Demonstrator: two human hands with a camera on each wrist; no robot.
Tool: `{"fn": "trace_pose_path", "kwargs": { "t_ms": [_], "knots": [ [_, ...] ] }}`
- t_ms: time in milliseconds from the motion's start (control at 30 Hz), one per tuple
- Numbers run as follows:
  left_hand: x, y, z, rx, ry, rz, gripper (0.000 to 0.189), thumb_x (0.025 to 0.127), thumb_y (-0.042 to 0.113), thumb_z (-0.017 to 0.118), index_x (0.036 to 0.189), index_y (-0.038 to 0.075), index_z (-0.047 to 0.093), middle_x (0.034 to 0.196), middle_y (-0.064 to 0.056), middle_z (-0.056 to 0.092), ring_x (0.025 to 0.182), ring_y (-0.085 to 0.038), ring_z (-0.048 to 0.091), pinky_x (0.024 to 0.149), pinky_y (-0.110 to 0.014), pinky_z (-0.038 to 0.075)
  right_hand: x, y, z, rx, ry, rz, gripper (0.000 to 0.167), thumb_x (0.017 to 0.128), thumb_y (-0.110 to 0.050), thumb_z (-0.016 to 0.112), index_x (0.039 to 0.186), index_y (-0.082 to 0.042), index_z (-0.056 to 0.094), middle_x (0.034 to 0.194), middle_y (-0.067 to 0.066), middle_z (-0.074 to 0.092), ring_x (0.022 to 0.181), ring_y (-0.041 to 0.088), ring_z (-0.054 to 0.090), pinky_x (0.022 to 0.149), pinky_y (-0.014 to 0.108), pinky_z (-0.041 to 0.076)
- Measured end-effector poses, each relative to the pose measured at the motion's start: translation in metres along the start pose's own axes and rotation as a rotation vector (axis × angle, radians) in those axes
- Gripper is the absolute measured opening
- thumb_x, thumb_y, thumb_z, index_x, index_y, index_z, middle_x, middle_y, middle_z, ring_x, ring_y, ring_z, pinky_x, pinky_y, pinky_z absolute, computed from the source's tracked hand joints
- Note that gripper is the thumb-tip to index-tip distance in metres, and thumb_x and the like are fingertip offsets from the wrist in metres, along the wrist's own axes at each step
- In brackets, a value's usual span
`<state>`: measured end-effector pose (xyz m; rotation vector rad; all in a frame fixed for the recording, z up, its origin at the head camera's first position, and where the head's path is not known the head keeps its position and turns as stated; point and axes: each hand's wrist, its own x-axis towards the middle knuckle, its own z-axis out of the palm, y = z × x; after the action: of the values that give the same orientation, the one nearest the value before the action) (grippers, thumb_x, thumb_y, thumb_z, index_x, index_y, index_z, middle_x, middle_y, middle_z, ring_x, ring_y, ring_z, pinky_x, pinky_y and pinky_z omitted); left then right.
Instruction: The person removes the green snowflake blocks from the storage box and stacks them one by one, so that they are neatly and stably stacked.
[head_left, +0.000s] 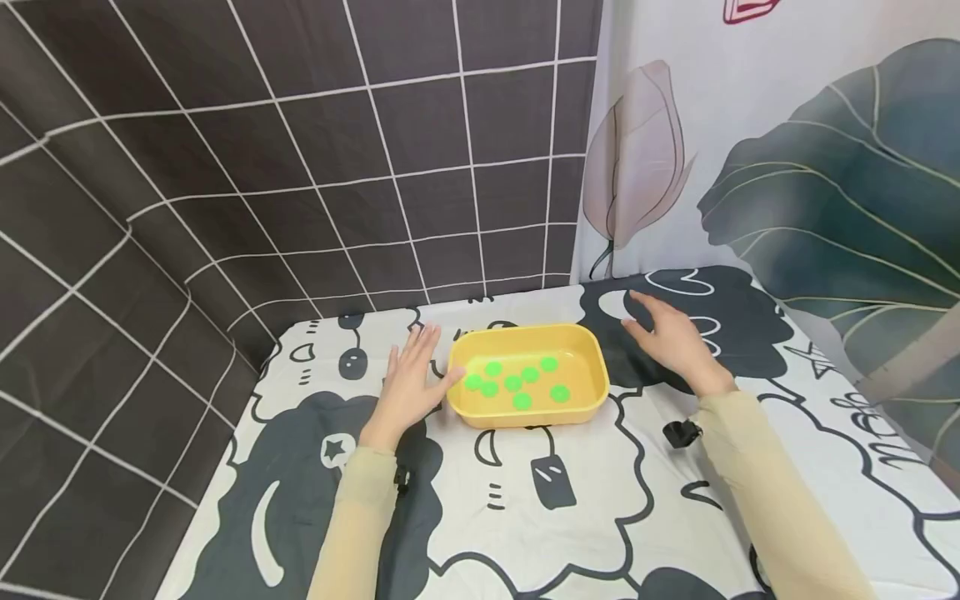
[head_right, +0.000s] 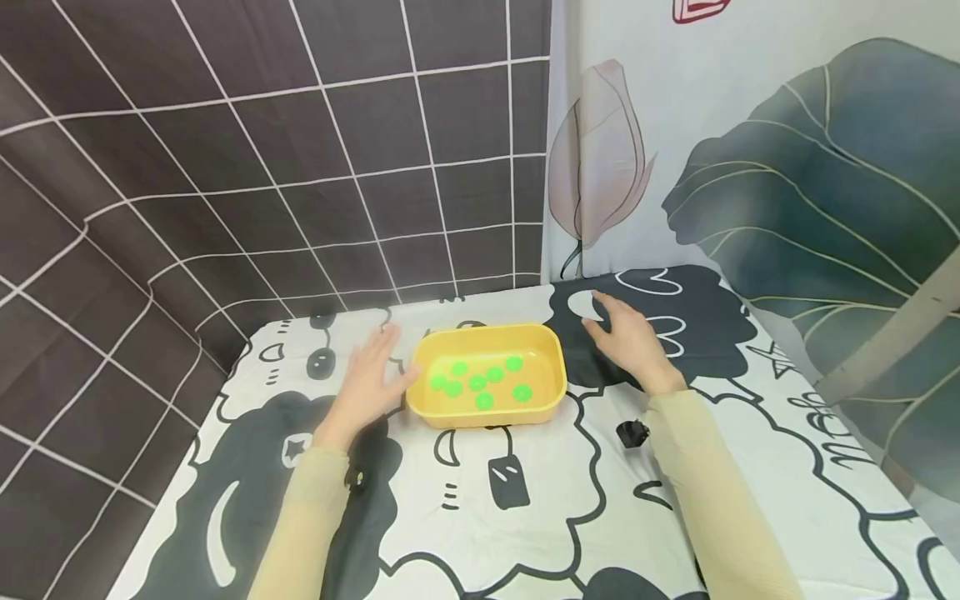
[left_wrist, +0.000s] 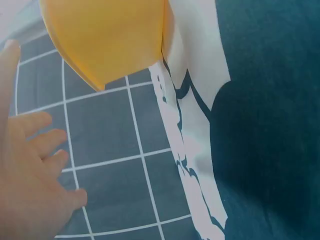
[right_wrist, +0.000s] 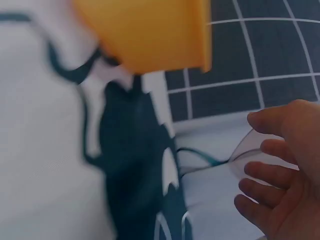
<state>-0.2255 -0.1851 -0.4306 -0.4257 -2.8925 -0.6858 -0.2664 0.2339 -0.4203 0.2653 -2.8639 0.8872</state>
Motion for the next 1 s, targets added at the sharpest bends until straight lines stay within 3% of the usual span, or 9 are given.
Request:
{"fn": "trace_pose_path", "kwargs": {
  "t_ms": [200,400,567,800,1000],
  "knots": [
    [-0.007,0.006,-0.002,0.018,-0.039,0.079,0.091,0.094,0.062,0.059,0.161,0.01,0.025,0.167,-0.007,0.019,0.155,-0.023,0.005,0.123,-0.049,0.001,0.02,-0.024,-0.015,0.092,-0.049,-0.011,0.058,0.102,-0.03,0.059,0.15,-0.001,0.044,0.15,0.025,0.045,0.136,0.047,0.043,0.107,0.062,0.039],
    [-0.009,0.009,0.004,0.089,-0.081,0.132,0.095,0.092,0.066,0.058,0.161,0.008,0.025,0.166,-0.011,0.02,0.155,-0.025,0.007,0.123,-0.052,0.006,0.042,-0.049,-0.016,0.2,-0.139,-0.035,0.051,0.101,-0.029,0.061,0.145,-0.003,0.052,0.141,0.022,0.056,0.13,0.04,0.052,0.104,0.056,0.045],
    [-0.01,0.008,0.011,0.136,-0.1,0.151,0.096,0.093,0.069,0.055,0.161,0.008,0.024,0.166,-0.012,0.022,0.154,-0.028,0.01,0.122,-0.055,0.012,0.058,-0.064,-0.005,0.176,-0.23,-0.072,0.044,0.1,-0.025,0.062,0.139,-0.004,0.058,0.126,0.021,0.066,0.116,0.036,0.063,0.1,0.053,0.048],
    [-0.013,0.006,0.014,0.143,-0.138,0.142,0.096,0.093,0.068,0.054,0.16,0.004,0.025,0.166,-0.01,0.021,0.155,-0.027,0.011,0.123,-0.052,0.013,0.071,-0.079,0.019,0.201,-0.323,-0.117,0.038,0.099,-0.022,0.063,0.133,-0.005,0.064,0.114,0.016,0.071,0.103,0.03,0.065,0.088,0.042,0.052],
    [-0.015,0.005,0.018,0.127,-0.15,0.153,0.096,0.094,0.067,0.053,0.159,0.002,0.025,0.166,-0.011,0.021,0.154,-0.026,0.012,0.123,-0.05,0.014,0.074,-0.089,0.035,0.268,-0.453,-0.128,0.037,0.096,-0.015,0.062,0.13,-0.003,0.065,0.119,0.015,0.071,0.106,0.029,0.064,0.093,0.042,0.05]
  ]
}}
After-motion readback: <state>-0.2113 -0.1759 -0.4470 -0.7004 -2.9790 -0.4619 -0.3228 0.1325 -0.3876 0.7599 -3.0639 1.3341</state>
